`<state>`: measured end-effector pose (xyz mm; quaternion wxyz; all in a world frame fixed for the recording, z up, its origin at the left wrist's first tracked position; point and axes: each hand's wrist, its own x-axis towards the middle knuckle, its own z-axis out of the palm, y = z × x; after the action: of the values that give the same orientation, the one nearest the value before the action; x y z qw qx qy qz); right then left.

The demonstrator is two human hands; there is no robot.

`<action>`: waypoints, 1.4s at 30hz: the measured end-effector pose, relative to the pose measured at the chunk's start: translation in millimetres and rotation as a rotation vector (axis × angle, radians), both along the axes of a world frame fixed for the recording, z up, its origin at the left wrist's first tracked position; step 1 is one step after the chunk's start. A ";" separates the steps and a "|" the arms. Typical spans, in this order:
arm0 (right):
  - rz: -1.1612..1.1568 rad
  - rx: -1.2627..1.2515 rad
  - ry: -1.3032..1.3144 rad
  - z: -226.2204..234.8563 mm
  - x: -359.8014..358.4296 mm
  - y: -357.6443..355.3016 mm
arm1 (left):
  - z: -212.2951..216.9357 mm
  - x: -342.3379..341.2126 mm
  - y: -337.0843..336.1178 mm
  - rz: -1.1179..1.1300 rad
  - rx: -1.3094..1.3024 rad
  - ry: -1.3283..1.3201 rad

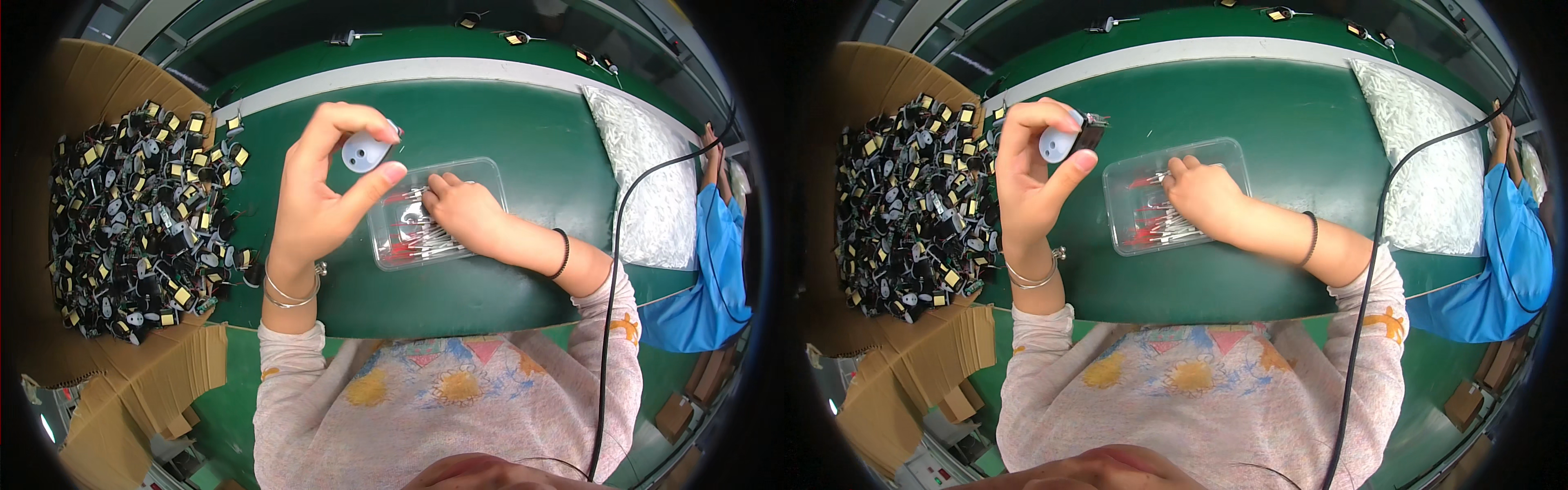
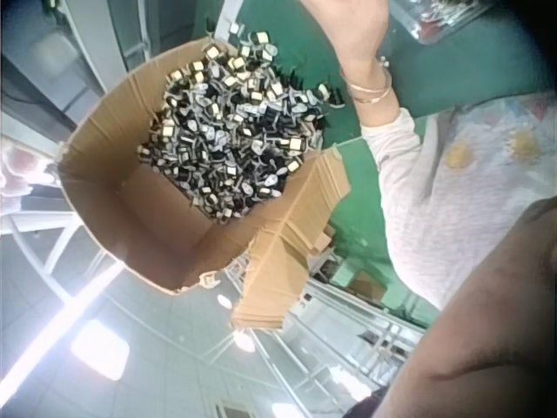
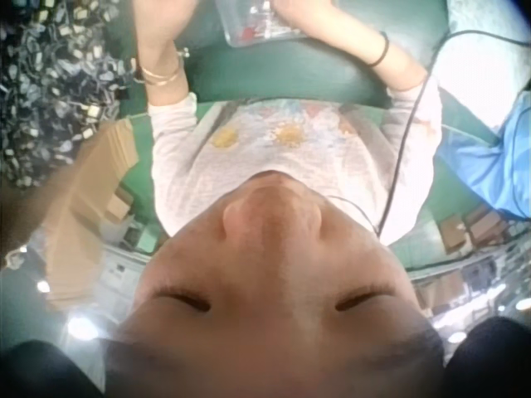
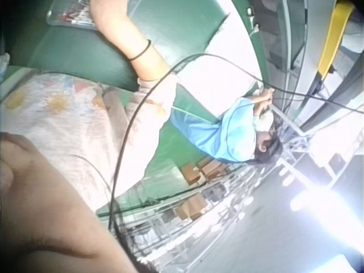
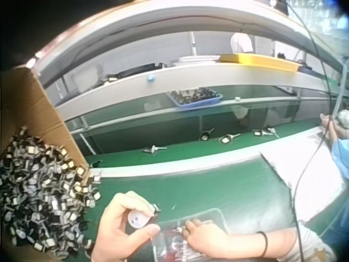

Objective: The person assembles electrical components by inserting a thin rod through a white plastic piece and into a black housing, then secures them using a small metal tool.

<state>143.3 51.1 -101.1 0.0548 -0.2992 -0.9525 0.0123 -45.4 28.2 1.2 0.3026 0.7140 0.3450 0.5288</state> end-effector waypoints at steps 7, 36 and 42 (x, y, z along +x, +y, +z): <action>0.109 0.099 0.065 7.9 15.0 8.1 | 7.5 -2.2 -4.1 0.034 -0.091 -0.145; 0.157 -0.600 1.073 121.7 40.0 15.1 | 7.1 13.8 -1.1 -0.333 -0.240 0.123; 0.076 -0.593 1.549 118.1 46.1 9.3 | 3.3 18.8 0.9 -0.259 -0.176 0.064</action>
<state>189.4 60.4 17.0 0.6135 -0.1759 -0.6119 0.4672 -26.6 29.1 4.5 0.4185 0.7396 0.3046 0.4302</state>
